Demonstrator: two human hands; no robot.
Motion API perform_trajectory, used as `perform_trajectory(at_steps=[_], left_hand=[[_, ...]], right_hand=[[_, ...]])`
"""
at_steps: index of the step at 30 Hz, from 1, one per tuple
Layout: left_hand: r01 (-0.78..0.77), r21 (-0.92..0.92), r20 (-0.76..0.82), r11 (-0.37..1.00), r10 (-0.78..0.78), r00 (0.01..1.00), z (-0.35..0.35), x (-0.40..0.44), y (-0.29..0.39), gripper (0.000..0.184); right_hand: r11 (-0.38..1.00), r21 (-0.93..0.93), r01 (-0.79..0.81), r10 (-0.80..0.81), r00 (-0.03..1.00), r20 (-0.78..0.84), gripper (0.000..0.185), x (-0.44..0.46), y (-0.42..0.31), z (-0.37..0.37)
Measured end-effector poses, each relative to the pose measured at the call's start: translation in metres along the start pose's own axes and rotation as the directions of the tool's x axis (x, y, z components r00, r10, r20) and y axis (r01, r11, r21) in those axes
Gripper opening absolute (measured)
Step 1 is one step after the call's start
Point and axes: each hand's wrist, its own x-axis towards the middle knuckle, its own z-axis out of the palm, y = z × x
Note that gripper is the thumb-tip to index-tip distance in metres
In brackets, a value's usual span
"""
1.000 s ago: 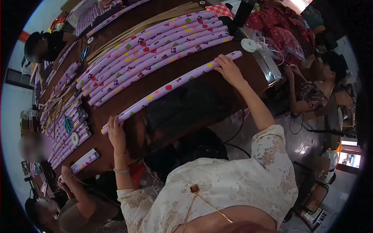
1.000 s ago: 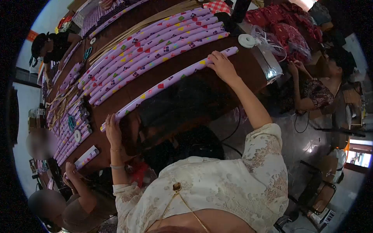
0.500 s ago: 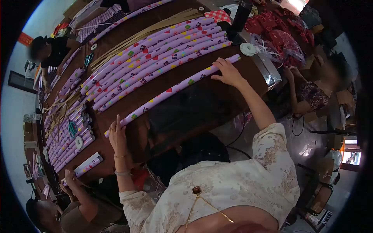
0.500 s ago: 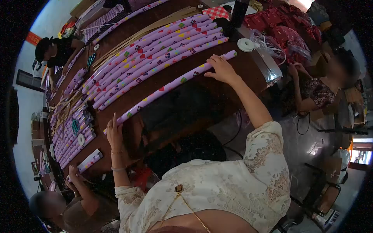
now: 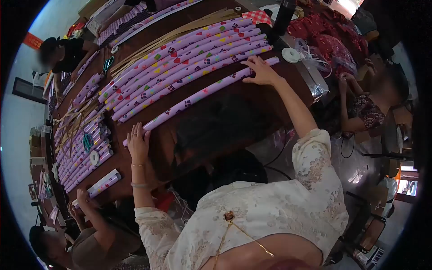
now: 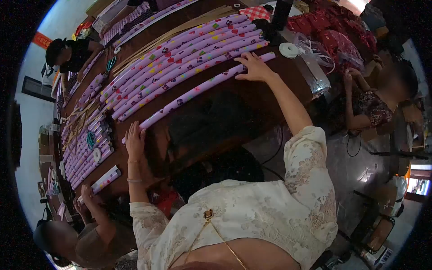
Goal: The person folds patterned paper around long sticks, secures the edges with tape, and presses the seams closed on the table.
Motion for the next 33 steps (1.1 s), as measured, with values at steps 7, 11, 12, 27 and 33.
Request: perform_trajectory(at_steps=[7, 11, 12, 27, 33], left_hand=[[-0.055, -0.016, -0.012, 0.998, 0.054, 0.998, 0.010, 0.018, -0.016, 0.055], [-0.090, -0.036, -0.011, 0.995, 0.089, 0.996, 0.000, 0.021, -0.015, 0.053], [-0.051, -0.094, 0.001, 0.994, 0.051, 0.999, -0.005, 0.020, -0.013, 0.051], [0.062, -0.235, -0.035, 0.970, -0.072, 0.997, -0.009, 0.032, -0.008, 0.026], [0.265, -0.394, 0.151, 0.880, -0.223, 0.963, -0.005, 0.043, -0.015, 0.023]], right_hand=[[0.987, 0.028, 0.159, -0.159, 0.987, 0.010, 0.045, 0.014, 0.007, 0.006], [0.991, 0.082, 0.104, -0.112, 0.989, 0.101, 0.034, 0.013, 0.001, -0.006], [0.993, 0.091, 0.075, -0.089, 0.984, 0.152, 0.033, 0.013, 0.002, -0.009], [0.971, -0.170, 0.170, -0.195, 0.970, -0.142, 0.040, -0.001, -0.005, 0.025], [0.843, -0.304, 0.445, -0.488, 0.869, -0.082, 0.052, 0.012, -0.052, 0.045]])
